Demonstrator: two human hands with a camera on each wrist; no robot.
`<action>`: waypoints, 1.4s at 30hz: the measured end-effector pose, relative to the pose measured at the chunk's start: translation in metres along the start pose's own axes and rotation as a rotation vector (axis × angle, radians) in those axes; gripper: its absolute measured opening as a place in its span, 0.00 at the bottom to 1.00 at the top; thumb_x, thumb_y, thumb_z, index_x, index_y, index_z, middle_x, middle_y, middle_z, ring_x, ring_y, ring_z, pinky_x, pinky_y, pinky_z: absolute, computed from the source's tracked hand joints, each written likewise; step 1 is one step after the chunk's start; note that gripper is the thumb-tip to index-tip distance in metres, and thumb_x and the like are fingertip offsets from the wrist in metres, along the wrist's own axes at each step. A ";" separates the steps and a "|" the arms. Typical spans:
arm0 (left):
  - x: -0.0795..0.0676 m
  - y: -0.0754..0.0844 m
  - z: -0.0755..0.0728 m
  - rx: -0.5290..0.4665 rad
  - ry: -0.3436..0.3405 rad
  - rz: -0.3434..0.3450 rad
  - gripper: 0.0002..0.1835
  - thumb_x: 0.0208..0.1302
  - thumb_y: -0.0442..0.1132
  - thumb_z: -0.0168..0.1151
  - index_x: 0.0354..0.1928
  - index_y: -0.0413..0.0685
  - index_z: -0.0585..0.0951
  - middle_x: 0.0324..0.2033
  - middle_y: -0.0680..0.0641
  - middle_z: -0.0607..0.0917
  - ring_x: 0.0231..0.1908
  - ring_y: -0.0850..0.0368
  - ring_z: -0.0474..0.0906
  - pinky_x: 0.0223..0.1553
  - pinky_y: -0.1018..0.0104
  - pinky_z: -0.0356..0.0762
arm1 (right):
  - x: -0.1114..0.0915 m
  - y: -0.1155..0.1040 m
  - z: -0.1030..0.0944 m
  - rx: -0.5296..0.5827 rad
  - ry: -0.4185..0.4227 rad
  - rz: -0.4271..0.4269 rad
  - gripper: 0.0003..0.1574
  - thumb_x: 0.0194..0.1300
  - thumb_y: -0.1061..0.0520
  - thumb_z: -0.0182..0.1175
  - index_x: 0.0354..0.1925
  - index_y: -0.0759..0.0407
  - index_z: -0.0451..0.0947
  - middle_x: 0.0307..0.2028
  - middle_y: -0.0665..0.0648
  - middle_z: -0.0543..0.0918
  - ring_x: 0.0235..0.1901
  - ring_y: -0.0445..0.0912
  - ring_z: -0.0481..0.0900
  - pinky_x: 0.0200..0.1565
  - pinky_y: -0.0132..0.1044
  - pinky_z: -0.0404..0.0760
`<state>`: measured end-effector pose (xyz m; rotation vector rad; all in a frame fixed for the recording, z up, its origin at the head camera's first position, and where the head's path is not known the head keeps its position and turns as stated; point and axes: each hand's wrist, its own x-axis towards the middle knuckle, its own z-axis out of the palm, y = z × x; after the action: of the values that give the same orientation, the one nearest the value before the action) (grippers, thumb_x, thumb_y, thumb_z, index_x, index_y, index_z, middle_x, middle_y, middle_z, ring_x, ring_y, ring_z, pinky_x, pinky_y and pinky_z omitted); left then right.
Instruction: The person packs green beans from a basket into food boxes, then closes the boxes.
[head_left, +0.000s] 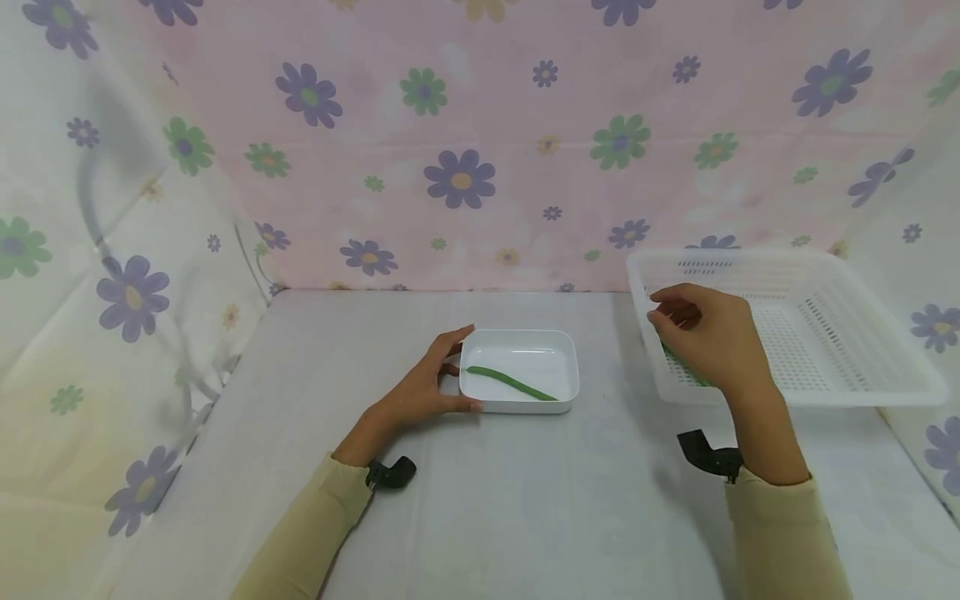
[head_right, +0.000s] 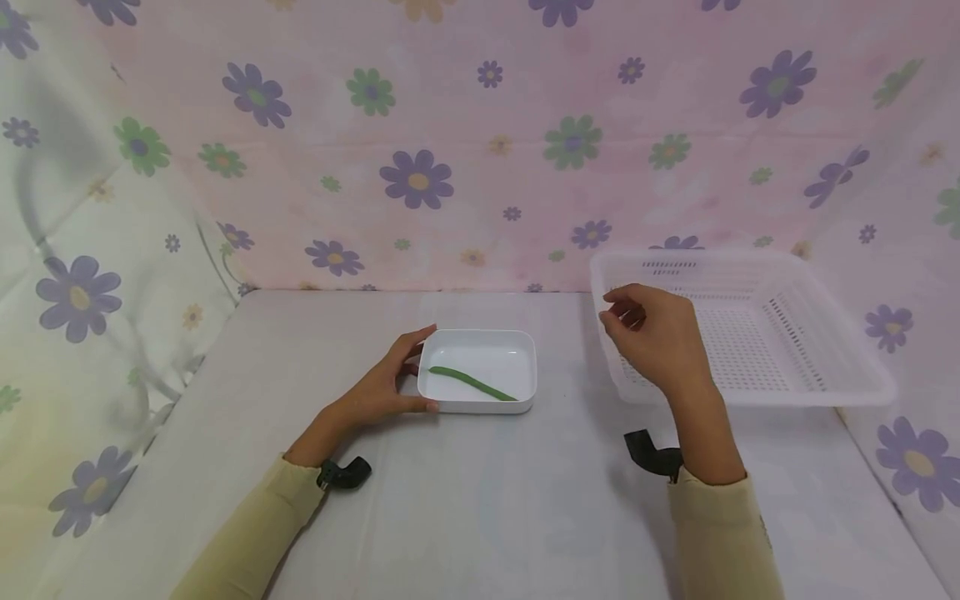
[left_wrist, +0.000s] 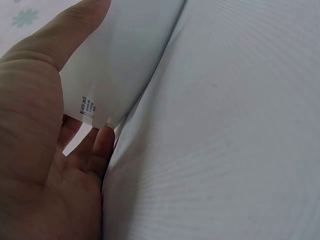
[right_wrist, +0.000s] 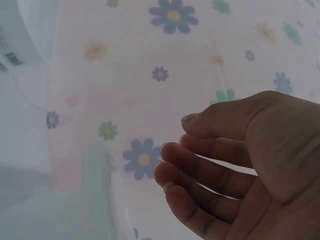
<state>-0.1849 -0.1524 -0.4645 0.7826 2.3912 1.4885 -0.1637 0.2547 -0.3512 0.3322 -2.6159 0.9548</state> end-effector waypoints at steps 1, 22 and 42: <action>0.000 0.002 0.000 -0.003 -0.002 -0.002 0.65 0.54 0.35 0.85 0.86 0.54 0.50 0.77 0.37 0.61 0.67 0.36 0.71 0.66 0.39 0.73 | 0.001 0.005 -0.002 -0.008 0.001 0.017 0.14 0.72 0.56 0.68 0.53 0.59 0.88 0.40 0.60 0.91 0.37 0.53 0.87 0.38 0.20 0.74; 0.002 -0.022 -0.001 0.037 -0.003 -0.005 0.65 0.54 0.47 0.87 0.86 0.67 0.50 0.76 0.52 0.62 0.65 0.50 0.73 0.66 0.51 0.75 | 0.005 0.076 -0.014 -0.242 -0.148 0.282 0.21 0.71 0.56 0.65 0.53 0.72 0.82 0.43 0.72 0.88 0.46 0.69 0.84 0.46 0.65 0.80; 0.002 -0.021 -0.001 0.046 -0.007 -0.021 0.65 0.54 0.50 0.86 0.85 0.74 0.49 0.77 0.53 0.61 0.63 0.50 0.75 0.67 0.50 0.75 | 0.007 0.100 -0.017 -0.325 -0.444 0.337 0.24 0.67 0.62 0.63 0.57 0.77 0.78 0.47 0.77 0.86 0.48 0.72 0.82 0.47 0.67 0.80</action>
<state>-0.1940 -0.1598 -0.4826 0.7685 2.4283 1.4252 -0.1985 0.3397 -0.3943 0.0170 -3.2485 0.5747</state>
